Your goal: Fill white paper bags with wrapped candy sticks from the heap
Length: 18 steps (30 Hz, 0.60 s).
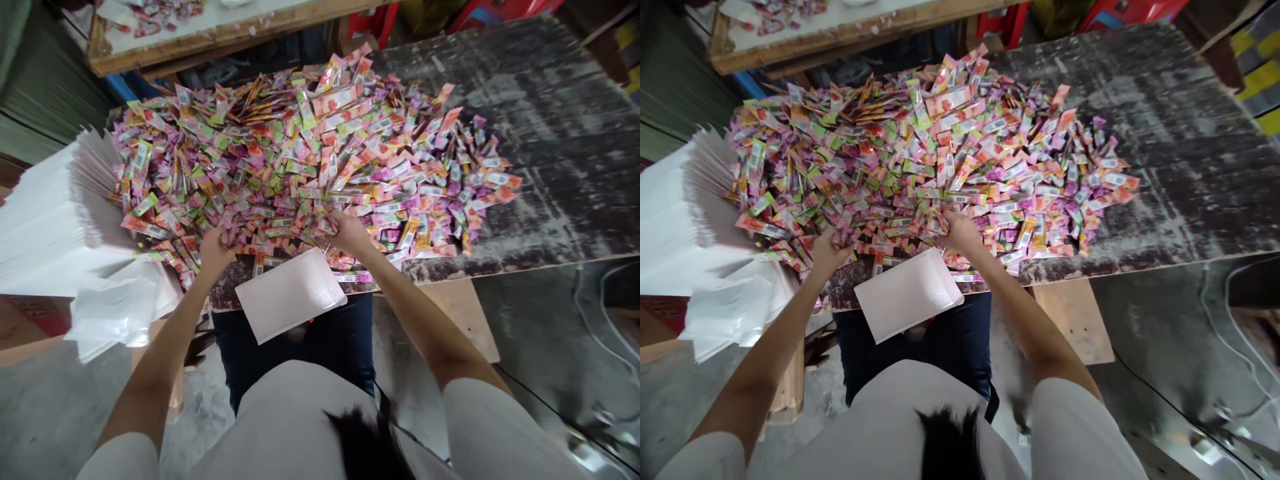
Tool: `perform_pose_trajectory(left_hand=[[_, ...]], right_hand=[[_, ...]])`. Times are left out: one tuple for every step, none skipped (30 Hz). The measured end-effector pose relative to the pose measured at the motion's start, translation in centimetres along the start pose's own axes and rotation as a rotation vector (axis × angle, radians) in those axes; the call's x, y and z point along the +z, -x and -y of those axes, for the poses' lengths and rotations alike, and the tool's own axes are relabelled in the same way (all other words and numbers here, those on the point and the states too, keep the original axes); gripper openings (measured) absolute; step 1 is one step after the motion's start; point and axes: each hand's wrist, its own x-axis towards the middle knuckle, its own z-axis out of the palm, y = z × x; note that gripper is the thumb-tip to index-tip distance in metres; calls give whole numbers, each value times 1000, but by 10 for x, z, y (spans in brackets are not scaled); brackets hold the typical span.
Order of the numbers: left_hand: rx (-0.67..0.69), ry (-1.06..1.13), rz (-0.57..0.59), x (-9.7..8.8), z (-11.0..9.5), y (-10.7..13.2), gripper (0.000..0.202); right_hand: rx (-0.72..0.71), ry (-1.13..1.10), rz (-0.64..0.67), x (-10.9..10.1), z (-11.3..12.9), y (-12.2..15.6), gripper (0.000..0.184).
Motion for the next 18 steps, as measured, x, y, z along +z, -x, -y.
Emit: perform_pose_trajectory(left_hand=[[59, -58, 21, 5, 0, -5, 29], [106, -93, 36, 9, -3, -12, 35], [142, -112, 47, 12, -6, -21, 40], [171, -127, 53, 16, -10, -30, 45], [197, -142, 55, 21, -14, -41, 46], [227, -161, 63, 27, -18, -51, 46], [258, -185, 75, 33, -22, -61, 44], [279, -213, 81, 40, -25, -70, 40], [281, -244, 75, 46, -28, -78, 36], [266, -276, 59, 52, -30, -85, 32], [241, -305, 38, 57, -30, -89, 30], [215, -326, 16, 61, -30, -91, 28], [198, -336, -4, 62, -28, -92, 25], [191, -334, -18, 62, -26, -91, 22], [188, -318, -32, 59, -23, -88, 20], [179, -287, -55, 55, -19, -83, 20], [156, -243, -92, 50, -16, -78, 22], [124, -187, -134, 45, -13, -71, 25]], right_hand=[[-22, 17, -6, 3, 4, -8, 37], [-39, 26, -17, 3, 6, -17, 38], [-48, 29, -34, 3, 6, -28, 40], [-47, 24, -62, 2, 5, -40, 42], [-39, 14, -97, 2, 4, -52, 46], [-25, 2, -133, 2, 2, -64, 49], [-11, -6, -161, 4, 1, -76, 52], [0, -8, -174, 6, 0, -86, 54], [11, -5, -175, 9, -1, -94, 55], [23, 1, -170, 13, -2, -100, 54], [30, 6, -165, 17, -3, -104, 53], [31, 9, -168, 20, -3, -105, 52], [26, 7, -173, 22, -4, -105, 51], [16, 1, -179, 22, -5, -103, 51], [7, -10, -184, 21, -6, -99, 50], [7, -25, -192, 18, -6, -95, 49], [23, -44, -211, 13, -7, -90, 48], [52, -65, -242, 6, -6, -84, 47]])
